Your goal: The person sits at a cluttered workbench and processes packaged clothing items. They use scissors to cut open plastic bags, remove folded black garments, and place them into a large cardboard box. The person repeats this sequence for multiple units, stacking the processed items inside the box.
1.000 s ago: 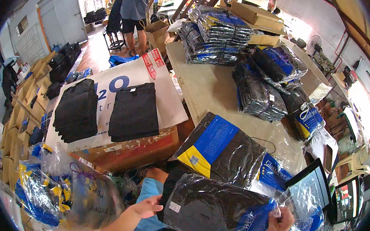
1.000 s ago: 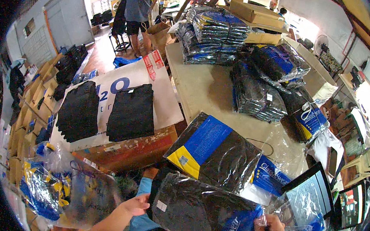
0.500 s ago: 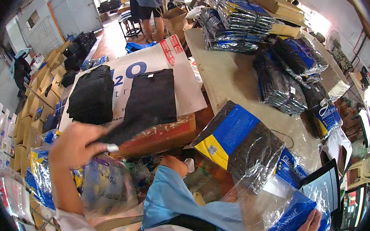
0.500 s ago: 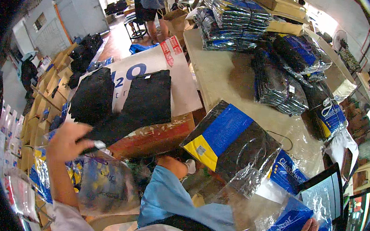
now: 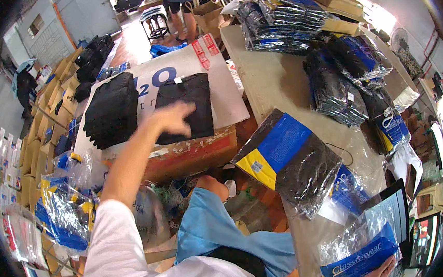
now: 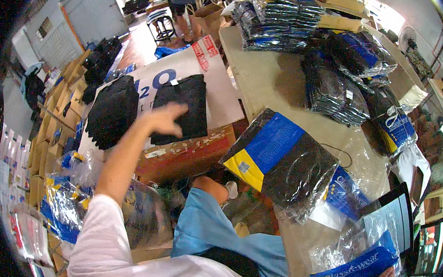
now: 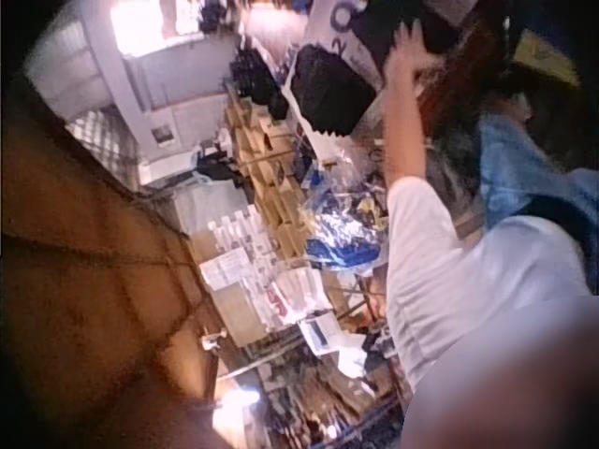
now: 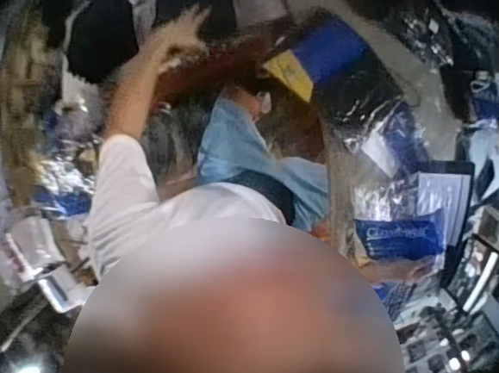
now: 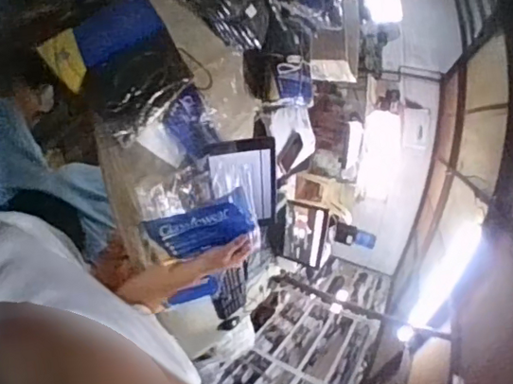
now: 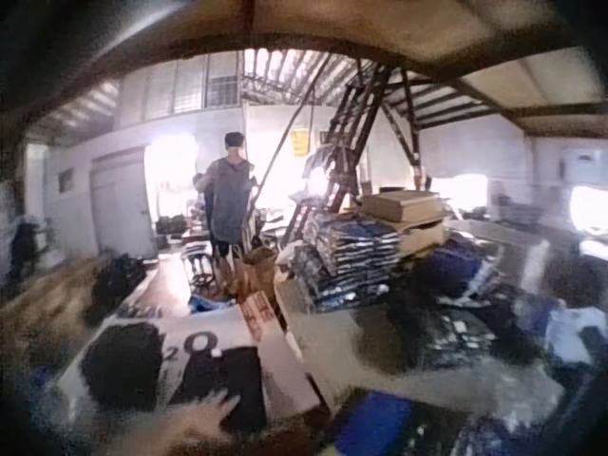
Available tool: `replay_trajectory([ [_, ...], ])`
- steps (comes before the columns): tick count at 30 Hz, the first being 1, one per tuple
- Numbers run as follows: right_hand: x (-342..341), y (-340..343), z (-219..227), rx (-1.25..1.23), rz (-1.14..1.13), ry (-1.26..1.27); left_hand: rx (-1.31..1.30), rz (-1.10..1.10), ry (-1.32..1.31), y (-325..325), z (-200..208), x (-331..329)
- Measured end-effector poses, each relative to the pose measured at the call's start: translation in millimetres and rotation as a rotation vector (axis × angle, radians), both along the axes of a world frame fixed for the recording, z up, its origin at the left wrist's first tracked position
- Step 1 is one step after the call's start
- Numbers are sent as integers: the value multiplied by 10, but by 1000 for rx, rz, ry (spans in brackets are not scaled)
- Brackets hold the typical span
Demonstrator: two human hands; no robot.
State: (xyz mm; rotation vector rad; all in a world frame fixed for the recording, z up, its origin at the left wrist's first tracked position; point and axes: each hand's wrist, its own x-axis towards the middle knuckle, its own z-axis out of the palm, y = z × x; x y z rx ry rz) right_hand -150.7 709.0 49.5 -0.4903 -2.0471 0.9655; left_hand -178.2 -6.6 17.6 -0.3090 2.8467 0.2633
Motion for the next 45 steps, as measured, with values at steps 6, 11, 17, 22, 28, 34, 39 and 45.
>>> replay_trajectory([
  [6, -96, 621, -250, -175, 11, 44, -204, 109, 249, 428, -429, 290],
  [11, -190, 574, 12, -88, -15, 108, 284, 297, 725, 125, -146, 174],
  [17, 488, 1529, -285, -132, -80, 97, 40, 50, 145, 971, -53, 168],
  [22, 694, 1645, -309, 226, -324, -314, 210, -720, 405, 2366, 192, 25],
  [28, 830, 78, 413, 571, 297, -203, 365, -732, 413, 2539, 51, -231],
  [34, 638, -566, -62, 400, 406, -588, 859, -186, 541, 1987, 591, 22],
  [39, 115, -1112, 500, 244, 592, -25, 1372, 2, 708, 1908, 1172, 237],
  [45, -262, -2224, 901, 190, 1187, -22, 861, -78, 439, 1932, 1190, 971],
])
